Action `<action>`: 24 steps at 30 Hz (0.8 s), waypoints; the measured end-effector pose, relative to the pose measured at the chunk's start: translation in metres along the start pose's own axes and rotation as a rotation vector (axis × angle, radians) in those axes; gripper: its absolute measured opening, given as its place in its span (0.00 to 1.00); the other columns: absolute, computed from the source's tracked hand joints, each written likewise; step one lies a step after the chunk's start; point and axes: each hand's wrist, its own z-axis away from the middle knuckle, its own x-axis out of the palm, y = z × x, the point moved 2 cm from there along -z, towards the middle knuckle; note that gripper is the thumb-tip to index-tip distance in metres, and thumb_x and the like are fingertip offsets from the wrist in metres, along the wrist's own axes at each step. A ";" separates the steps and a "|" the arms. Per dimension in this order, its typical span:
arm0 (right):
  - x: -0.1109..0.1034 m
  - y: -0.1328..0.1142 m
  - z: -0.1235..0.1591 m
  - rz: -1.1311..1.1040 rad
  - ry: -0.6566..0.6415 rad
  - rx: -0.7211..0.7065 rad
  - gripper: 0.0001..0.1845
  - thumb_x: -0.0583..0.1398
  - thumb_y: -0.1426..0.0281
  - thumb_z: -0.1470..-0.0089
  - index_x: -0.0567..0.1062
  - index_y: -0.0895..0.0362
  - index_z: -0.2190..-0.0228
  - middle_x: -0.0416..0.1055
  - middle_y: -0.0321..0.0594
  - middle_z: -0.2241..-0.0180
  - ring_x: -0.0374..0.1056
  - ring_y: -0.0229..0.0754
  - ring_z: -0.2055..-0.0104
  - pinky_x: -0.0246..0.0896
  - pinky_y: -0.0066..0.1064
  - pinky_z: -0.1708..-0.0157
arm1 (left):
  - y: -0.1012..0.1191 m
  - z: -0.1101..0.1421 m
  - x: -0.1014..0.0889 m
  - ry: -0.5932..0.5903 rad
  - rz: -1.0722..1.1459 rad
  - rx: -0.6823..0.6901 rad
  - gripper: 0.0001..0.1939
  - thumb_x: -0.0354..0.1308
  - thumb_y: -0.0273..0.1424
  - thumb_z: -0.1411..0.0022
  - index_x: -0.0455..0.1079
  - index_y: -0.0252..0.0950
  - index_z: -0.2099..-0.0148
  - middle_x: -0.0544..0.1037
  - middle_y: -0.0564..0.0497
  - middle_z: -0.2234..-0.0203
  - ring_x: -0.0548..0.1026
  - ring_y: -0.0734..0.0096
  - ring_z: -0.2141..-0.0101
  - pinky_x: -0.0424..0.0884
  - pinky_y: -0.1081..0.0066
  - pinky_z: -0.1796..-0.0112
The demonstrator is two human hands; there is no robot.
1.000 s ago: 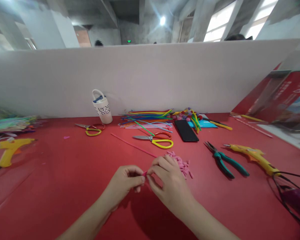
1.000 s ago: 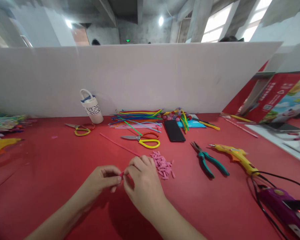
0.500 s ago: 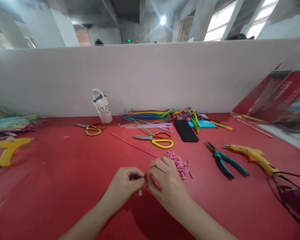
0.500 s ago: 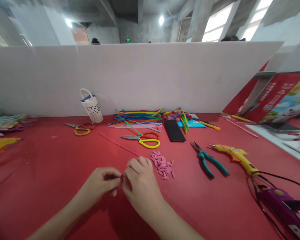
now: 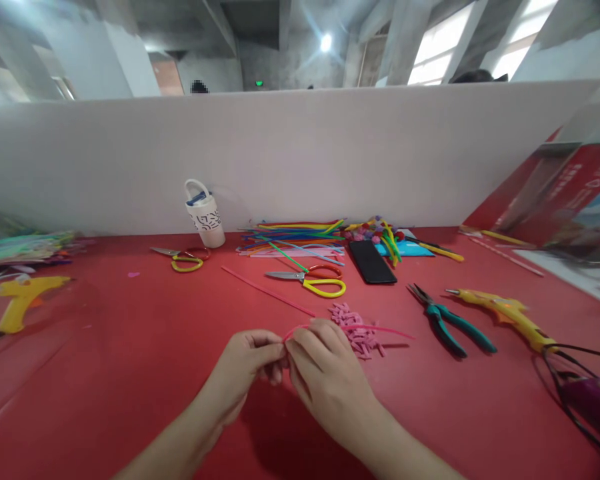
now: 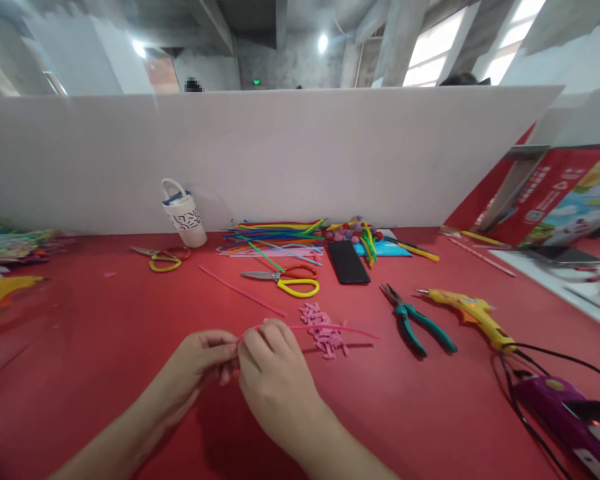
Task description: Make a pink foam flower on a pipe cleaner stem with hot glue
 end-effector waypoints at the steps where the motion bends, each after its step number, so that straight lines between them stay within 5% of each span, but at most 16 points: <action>1: -0.002 0.002 -0.002 -0.029 0.015 0.048 0.08 0.53 0.80 0.47 0.70 0.59 0.71 0.67 0.42 0.70 0.57 0.43 0.66 0.56 0.37 0.63 | 0.001 0.000 -0.001 0.002 -0.007 0.000 0.07 0.58 0.28 0.53 0.71 0.32 0.80 0.70 0.56 0.88 0.65 0.80 0.86 0.58 0.78 0.80; 10: -0.008 0.011 -0.005 -0.143 0.005 0.184 0.07 0.56 0.80 0.52 0.69 0.57 0.74 0.68 0.38 0.72 0.60 0.41 0.68 0.55 0.34 0.67 | 0.007 0.001 -0.001 -0.007 -0.116 -0.004 0.06 0.58 0.28 0.54 0.71 0.33 0.80 0.72 0.55 0.87 0.66 0.78 0.86 0.59 0.76 0.80; 24: -0.006 0.002 -0.004 0.086 -0.041 0.026 0.06 0.56 0.80 0.51 0.69 0.58 0.75 0.67 0.39 0.73 0.57 0.42 0.68 0.50 0.35 0.65 | 0.005 0.002 0.003 0.028 -0.277 0.008 0.07 0.51 0.23 0.58 0.65 0.35 0.84 0.65 0.59 0.93 0.62 0.78 0.88 0.56 0.77 0.82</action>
